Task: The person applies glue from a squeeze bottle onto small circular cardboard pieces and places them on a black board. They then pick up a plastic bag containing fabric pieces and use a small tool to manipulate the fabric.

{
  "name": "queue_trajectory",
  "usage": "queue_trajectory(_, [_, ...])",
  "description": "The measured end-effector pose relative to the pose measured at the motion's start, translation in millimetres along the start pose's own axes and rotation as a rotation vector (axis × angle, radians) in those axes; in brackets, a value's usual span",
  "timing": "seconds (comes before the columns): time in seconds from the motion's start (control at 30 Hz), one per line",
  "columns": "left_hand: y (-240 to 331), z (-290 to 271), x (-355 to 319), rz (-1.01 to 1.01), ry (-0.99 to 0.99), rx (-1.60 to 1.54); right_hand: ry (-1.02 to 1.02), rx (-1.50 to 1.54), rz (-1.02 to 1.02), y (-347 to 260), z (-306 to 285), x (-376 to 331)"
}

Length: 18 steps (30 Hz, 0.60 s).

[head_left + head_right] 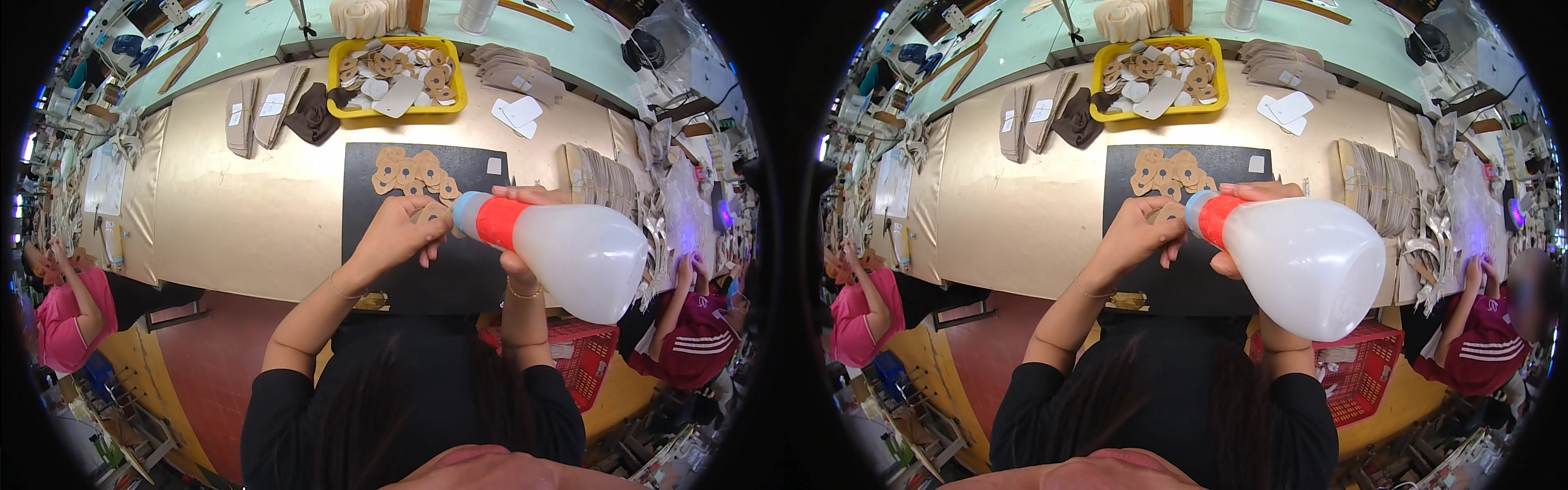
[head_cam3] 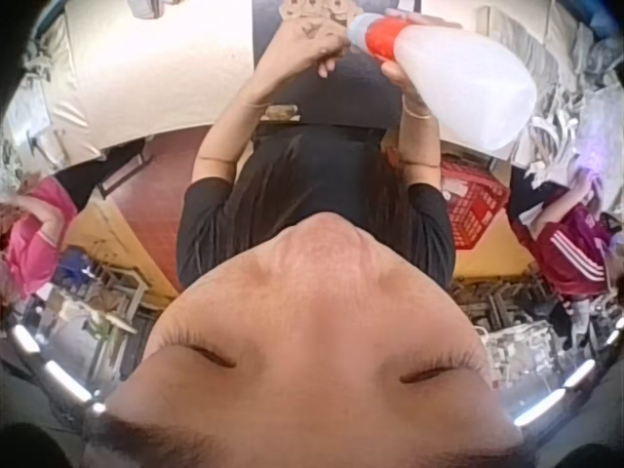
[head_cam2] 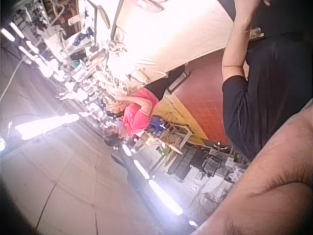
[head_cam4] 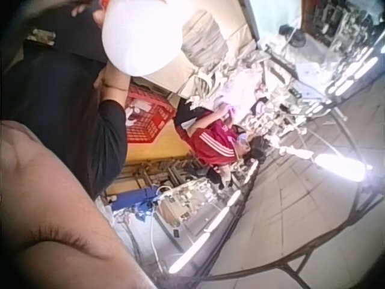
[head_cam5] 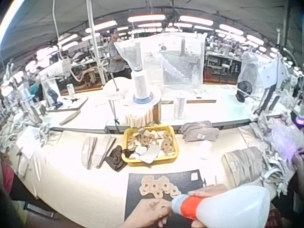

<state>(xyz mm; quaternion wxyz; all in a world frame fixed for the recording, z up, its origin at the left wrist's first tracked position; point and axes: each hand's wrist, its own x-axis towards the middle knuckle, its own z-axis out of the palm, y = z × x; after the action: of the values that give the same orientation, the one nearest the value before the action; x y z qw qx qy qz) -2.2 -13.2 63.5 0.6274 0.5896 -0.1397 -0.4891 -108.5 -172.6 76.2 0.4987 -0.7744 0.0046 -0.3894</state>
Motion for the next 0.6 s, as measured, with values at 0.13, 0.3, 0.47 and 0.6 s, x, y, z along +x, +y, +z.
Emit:
queue_trajectory(0.13, [1, -1, 1, -0.046, 0.031, 0.004, 0.149, 0.104, -0.034, 5, 4, 0])
queue_trajectory(0.3, [1, -3, 2, -0.038, 0.047, 0.022, 0.229, 0.328, 0.036, 5, -4, -5])
queue_trajectory(0.47, [2, -1, 3, -0.002, 0.067, 0.033, 0.124, 0.398, 0.086, 2, -5, -13])
queue_trajectory(0.6, [5, 0, 2, 0.014, 0.072, 0.023, 0.137, 0.273, 0.190, -5, -2, -18])
